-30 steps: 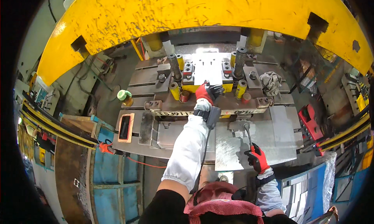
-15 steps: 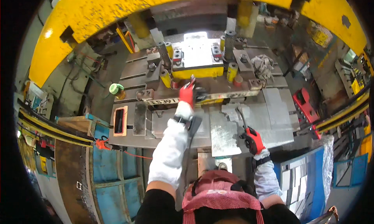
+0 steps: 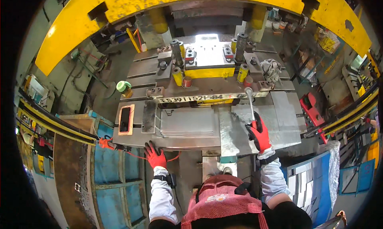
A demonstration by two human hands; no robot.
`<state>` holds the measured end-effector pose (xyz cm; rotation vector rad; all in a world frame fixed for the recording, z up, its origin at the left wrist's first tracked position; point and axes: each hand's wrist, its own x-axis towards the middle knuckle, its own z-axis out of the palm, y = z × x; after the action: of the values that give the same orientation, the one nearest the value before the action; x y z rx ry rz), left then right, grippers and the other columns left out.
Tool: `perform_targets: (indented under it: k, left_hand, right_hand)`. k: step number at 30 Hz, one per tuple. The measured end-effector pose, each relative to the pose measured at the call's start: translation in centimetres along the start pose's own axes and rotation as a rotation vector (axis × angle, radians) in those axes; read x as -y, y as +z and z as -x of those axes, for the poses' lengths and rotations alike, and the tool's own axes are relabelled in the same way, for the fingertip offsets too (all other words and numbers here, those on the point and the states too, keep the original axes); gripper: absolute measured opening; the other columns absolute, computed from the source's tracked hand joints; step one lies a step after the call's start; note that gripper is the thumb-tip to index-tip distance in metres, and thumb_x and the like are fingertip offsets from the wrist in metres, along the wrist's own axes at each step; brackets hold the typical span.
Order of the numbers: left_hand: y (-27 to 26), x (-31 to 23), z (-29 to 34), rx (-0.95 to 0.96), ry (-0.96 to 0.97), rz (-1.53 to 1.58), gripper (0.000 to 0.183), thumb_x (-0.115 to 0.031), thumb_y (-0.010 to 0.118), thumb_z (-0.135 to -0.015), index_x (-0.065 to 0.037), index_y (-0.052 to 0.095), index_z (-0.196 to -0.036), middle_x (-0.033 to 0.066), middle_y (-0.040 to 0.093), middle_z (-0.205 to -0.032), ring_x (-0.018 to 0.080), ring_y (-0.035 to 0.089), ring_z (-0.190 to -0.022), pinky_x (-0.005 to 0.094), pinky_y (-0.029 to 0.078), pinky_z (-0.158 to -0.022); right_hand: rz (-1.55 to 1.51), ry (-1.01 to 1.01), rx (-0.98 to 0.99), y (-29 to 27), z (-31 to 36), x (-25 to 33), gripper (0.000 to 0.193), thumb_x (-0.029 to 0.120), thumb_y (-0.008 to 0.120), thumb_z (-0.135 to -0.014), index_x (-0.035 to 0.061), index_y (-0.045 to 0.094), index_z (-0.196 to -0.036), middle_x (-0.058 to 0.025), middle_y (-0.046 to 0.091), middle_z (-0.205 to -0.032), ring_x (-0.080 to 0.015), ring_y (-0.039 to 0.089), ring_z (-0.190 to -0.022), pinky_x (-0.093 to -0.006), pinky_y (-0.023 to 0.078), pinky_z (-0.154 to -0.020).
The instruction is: Using an industrial press machine and hand tools to process and organize metal sheets.
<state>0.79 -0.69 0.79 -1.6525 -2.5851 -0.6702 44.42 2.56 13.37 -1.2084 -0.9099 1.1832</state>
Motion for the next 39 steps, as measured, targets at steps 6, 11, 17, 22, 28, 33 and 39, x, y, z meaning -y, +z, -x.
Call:
perform_targets:
  k: [6,11,17,22,28,33,39]
  left_hand:
    - [1.8,1.8,-1.9,0.371,-0.094,-0.161,0.067,-0.035,0.058,-0.075,-0.024,0.029,-0.135,0.0092,0.013,-0.145,0.0402,0.026,-0.125,0.0463,0.027,-0.100]
    - [0.0,0.9,-2.1,0.363,0.028,-0.149,0.065,-0.035,0.057,-0.076,-0.025,0.031,-0.134,0.0103,0.018,-0.143,0.0390,0.032,-0.122,0.0451,0.030,-0.099]
    - [-0.3,1.7,-2.7,0.467,0.053,-0.181,0.065,-0.036,0.055,-0.077,-0.023,0.029,-0.135,0.0149,0.018,-0.142,0.0423,0.029,-0.122,0.0451,0.031,-0.099]
    - [-0.4,1.1,-3.4,0.516,-0.006,-0.186,0.060,-0.038,0.056,-0.077,-0.024,0.034,-0.132,0.0112,0.024,-0.140,0.0362,0.034,-0.122,0.0449,0.034,-0.097]
    - [1.3,3.2,-3.5,0.437,0.049,-0.180,0.058,-0.039,0.054,-0.078,-0.024,0.035,-0.130,0.0117,0.023,-0.141,0.0380,0.035,-0.120,0.0453,0.037,-0.094]
    - [1.0,2.5,-3.6,0.487,0.033,-0.244,0.059,-0.039,0.054,-0.078,-0.025,0.034,-0.131,0.0131,0.022,-0.141,0.0393,0.037,-0.118,0.0439,0.038,-0.094]
    - [0.3,1.8,-3.7,0.515,0.036,-0.212,0.063,-0.039,0.054,-0.078,-0.026,0.028,-0.134,0.0136,0.018,-0.142,0.0402,0.035,-0.120,0.0443,0.037,-0.095]
  right_hand:
    - [-0.021,-0.120,-0.157,1.5,-0.2,-2.2,0.052,0.010,0.055,-0.082,0.0092,0.035,-0.131,-0.0026,0.054,-0.083,-0.0094,0.049,-0.056,-0.0238,0.042,-0.046]
    - [-0.062,-0.253,-0.658,-10.9,-1.3,-14.5,0.051,0.008,0.057,-0.082,0.0052,0.037,-0.128,-0.0047,0.057,-0.096,-0.0121,0.054,-0.079,-0.0241,0.046,-0.068]
    - [0.043,-0.144,-0.472,-15.8,-2.0,-17.6,0.021,0.009,0.057,-0.081,0.0028,0.048,-0.099,-0.0040,0.053,-0.083,-0.0125,0.051,-0.072,-0.0263,0.044,-0.063]
    - [-0.065,-0.138,-0.536,-13.7,-1.1,-16.0,0.030,0.010,0.058,-0.081,0.0029,0.045,-0.108,-0.0032,0.053,-0.082,-0.0123,0.051,-0.071,-0.0257,0.043,-0.060]
    - [-0.085,-0.094,-0.558,-10.6,-0.2,-12.9,0.033,0.010,0.058,-0.080,0.0039,0.045,-0.110,-0.0017,0.051,-0.075,-0.0113,0.049,-0.062,-0.0251,0.042,-0.053]
    - [-0.138,-0.117,-0.594,-10.8,-0.4,-13.1,0.032,0.009,0.058,-0.080,0.0033,0.045,-0.109,-0.0019,0.050,-0.074,-0.0107,0.048,-0.059,-0.0245,0.041,-0.050]
    - [-0.195,-0.161,-0.572,-13.4,-1.8,-16.1,0.029,0.008,0.058,-0.080,0.0031,0.047,-0.106,-0.0033,0.053,-0.079,-0.0105,0.049,-0.062,-0.0239,0.042,-0.055]
